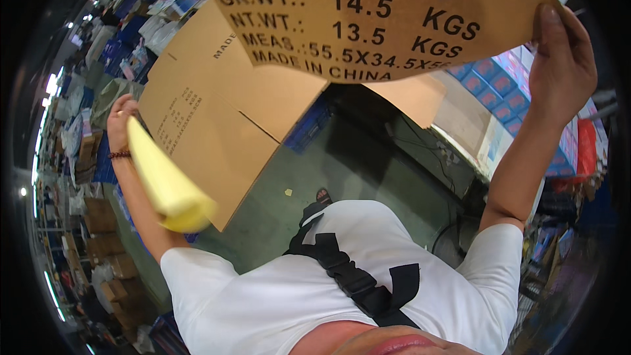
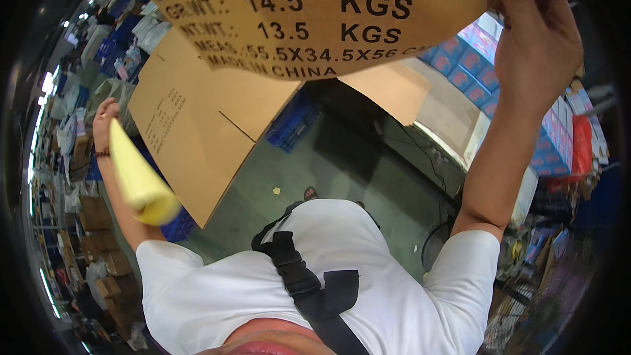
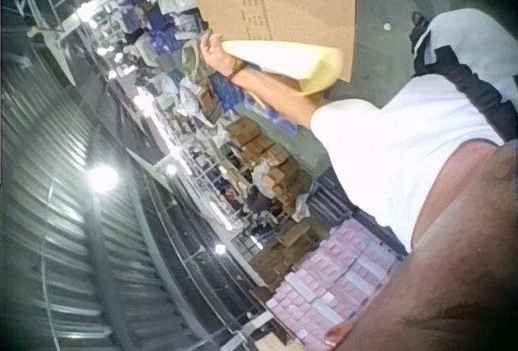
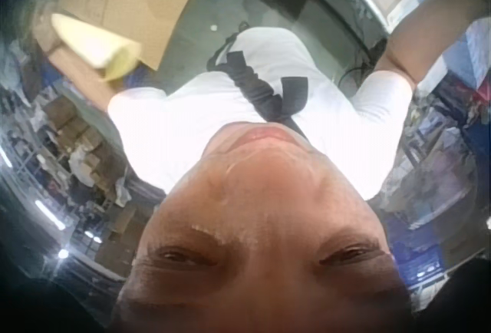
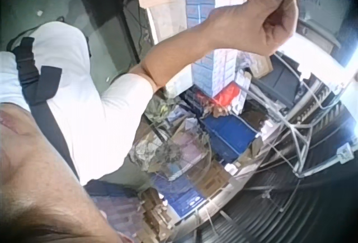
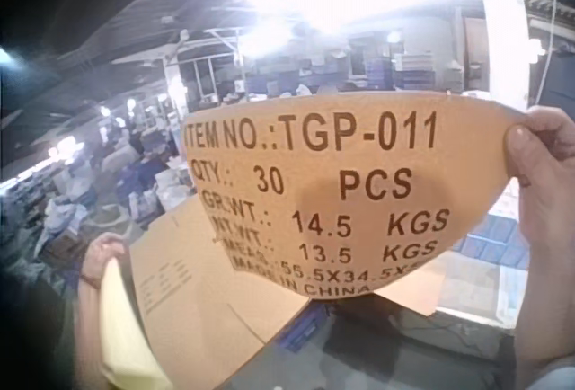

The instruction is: The person applies printed cardboard labels to large flat cardboard boxes using yellow adhesive tape. They position each label, smooth it down, and secure it with tape, repeating the process for multiple boxes.

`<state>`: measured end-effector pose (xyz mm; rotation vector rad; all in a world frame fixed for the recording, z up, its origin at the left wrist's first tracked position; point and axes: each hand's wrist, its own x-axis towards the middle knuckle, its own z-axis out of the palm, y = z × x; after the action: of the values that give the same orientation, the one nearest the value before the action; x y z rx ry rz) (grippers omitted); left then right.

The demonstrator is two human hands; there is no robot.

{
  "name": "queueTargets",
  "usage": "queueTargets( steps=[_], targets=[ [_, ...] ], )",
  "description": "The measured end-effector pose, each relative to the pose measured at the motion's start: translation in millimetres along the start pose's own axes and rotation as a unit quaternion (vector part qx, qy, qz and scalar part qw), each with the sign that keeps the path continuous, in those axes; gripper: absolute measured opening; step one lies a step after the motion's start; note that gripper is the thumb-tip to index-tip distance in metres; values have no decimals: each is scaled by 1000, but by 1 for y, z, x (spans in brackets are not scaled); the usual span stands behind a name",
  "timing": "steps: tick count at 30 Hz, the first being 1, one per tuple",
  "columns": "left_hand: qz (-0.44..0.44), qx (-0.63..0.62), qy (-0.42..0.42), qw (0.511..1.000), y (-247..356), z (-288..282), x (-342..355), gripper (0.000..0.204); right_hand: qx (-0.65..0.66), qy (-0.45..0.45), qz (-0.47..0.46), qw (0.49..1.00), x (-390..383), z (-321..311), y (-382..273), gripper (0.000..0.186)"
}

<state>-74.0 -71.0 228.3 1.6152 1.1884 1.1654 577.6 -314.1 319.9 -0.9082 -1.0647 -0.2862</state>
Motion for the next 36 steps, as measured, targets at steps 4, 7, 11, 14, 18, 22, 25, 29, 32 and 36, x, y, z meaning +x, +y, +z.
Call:
queueTargets(
  steps=[4,7,11,14,18,22,25,29,32,36],
  targets=[
    [-36,126,-177,975,45,74,-62,61,74,-86,-18,993,21,64,1,20],
    [-26,91,-225,970,44,103,-89,81,109,-128,-28,985,20,117,-2,21],
    [4,-161,-138,977,35,89,-118,77,120,-139,5,983,-4,176,-3,22],
    [-116,50,-305,944,49,56,-121,51,146,-152,25,977,-23,217,-1,22],
    [-37,51,-103,993,38,64,-133,29,200,-178,48,962,-38,265,2,21],
    [-2,119,35,992,8,37,-102,59,204,-181,41,961,-48,298,1,21],
    [29,72,72,994,-5,9,-66,93,196,-172,27,965,-48,318,-2,21],
    [91,105,123,983,3,-18,-29,104,206,-180,7,962,-39,339,-1,21],
    [86,28,94,991,10,-13,-22,79,219,-198,-2,956,-31,349,12,21],
    [94,14,86,992,16,12,-37,35,272,-207,30,939,-27,364,45,20]
  ],
)
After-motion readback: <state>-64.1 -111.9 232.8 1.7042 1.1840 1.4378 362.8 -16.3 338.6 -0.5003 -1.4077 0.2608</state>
